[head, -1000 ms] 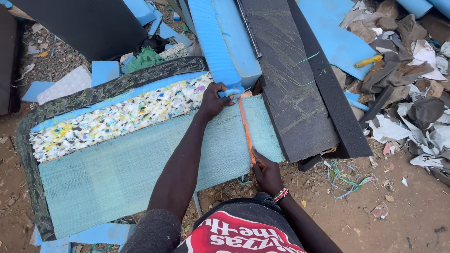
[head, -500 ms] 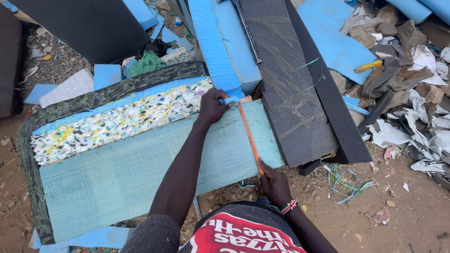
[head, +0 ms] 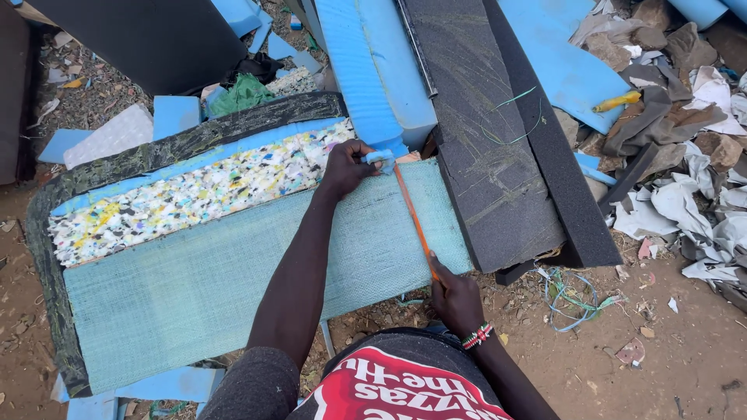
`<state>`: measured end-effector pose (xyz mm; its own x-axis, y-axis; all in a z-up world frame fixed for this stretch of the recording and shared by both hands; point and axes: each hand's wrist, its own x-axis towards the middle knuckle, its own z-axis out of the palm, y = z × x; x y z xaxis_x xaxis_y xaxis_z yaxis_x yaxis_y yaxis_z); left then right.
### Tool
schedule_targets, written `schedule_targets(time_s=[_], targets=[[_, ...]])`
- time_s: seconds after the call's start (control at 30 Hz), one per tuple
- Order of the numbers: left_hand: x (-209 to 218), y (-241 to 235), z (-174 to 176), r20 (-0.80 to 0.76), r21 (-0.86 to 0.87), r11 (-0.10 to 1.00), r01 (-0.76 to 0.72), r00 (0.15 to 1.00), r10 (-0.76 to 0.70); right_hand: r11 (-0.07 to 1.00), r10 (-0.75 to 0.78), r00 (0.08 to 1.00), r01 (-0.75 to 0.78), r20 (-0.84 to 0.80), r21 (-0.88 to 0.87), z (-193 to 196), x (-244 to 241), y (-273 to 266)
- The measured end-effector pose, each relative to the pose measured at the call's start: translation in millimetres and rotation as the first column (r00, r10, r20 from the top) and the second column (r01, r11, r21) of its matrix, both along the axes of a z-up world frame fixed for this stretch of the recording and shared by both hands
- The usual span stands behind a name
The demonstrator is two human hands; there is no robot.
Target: The person applies a yellow liquid from a plastic bottle onto a rectangular frame containing a mesh and a colorful foam layer. The person then uses a ruler to measure the frame.
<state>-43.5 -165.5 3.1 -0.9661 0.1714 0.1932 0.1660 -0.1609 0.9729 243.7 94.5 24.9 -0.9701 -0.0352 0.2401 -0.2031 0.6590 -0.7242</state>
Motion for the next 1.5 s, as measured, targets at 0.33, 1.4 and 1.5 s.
schedule_targets(time_s=[0.33, 1.4, 1.5], targets=[[-1.1, -4.1, 7.2, 0.062, 0.109, 0.993, 0.047, 0.997, -0.054, 1.000, -0.004, 0.999, 0.004, 0.035, -0.003, -8.8, -3.4, 3.0], [3.0, -6.3, 10.2, 0.063, 0.129, 0.990, 0.055, 0.996, -0.063, 0.943, 0.037, 0.999, -0.047, 0.038, 0.329, -2.7, -36.8, 52.8], [10.1, -6.2, 17.2, 0.063, 0.097, 0.995, 0.038, 0.997, -0.044, 0.929, 0.076, 0.997, -0.082, 0.030, 0.362, -5.4, -52.7, 34.1]])
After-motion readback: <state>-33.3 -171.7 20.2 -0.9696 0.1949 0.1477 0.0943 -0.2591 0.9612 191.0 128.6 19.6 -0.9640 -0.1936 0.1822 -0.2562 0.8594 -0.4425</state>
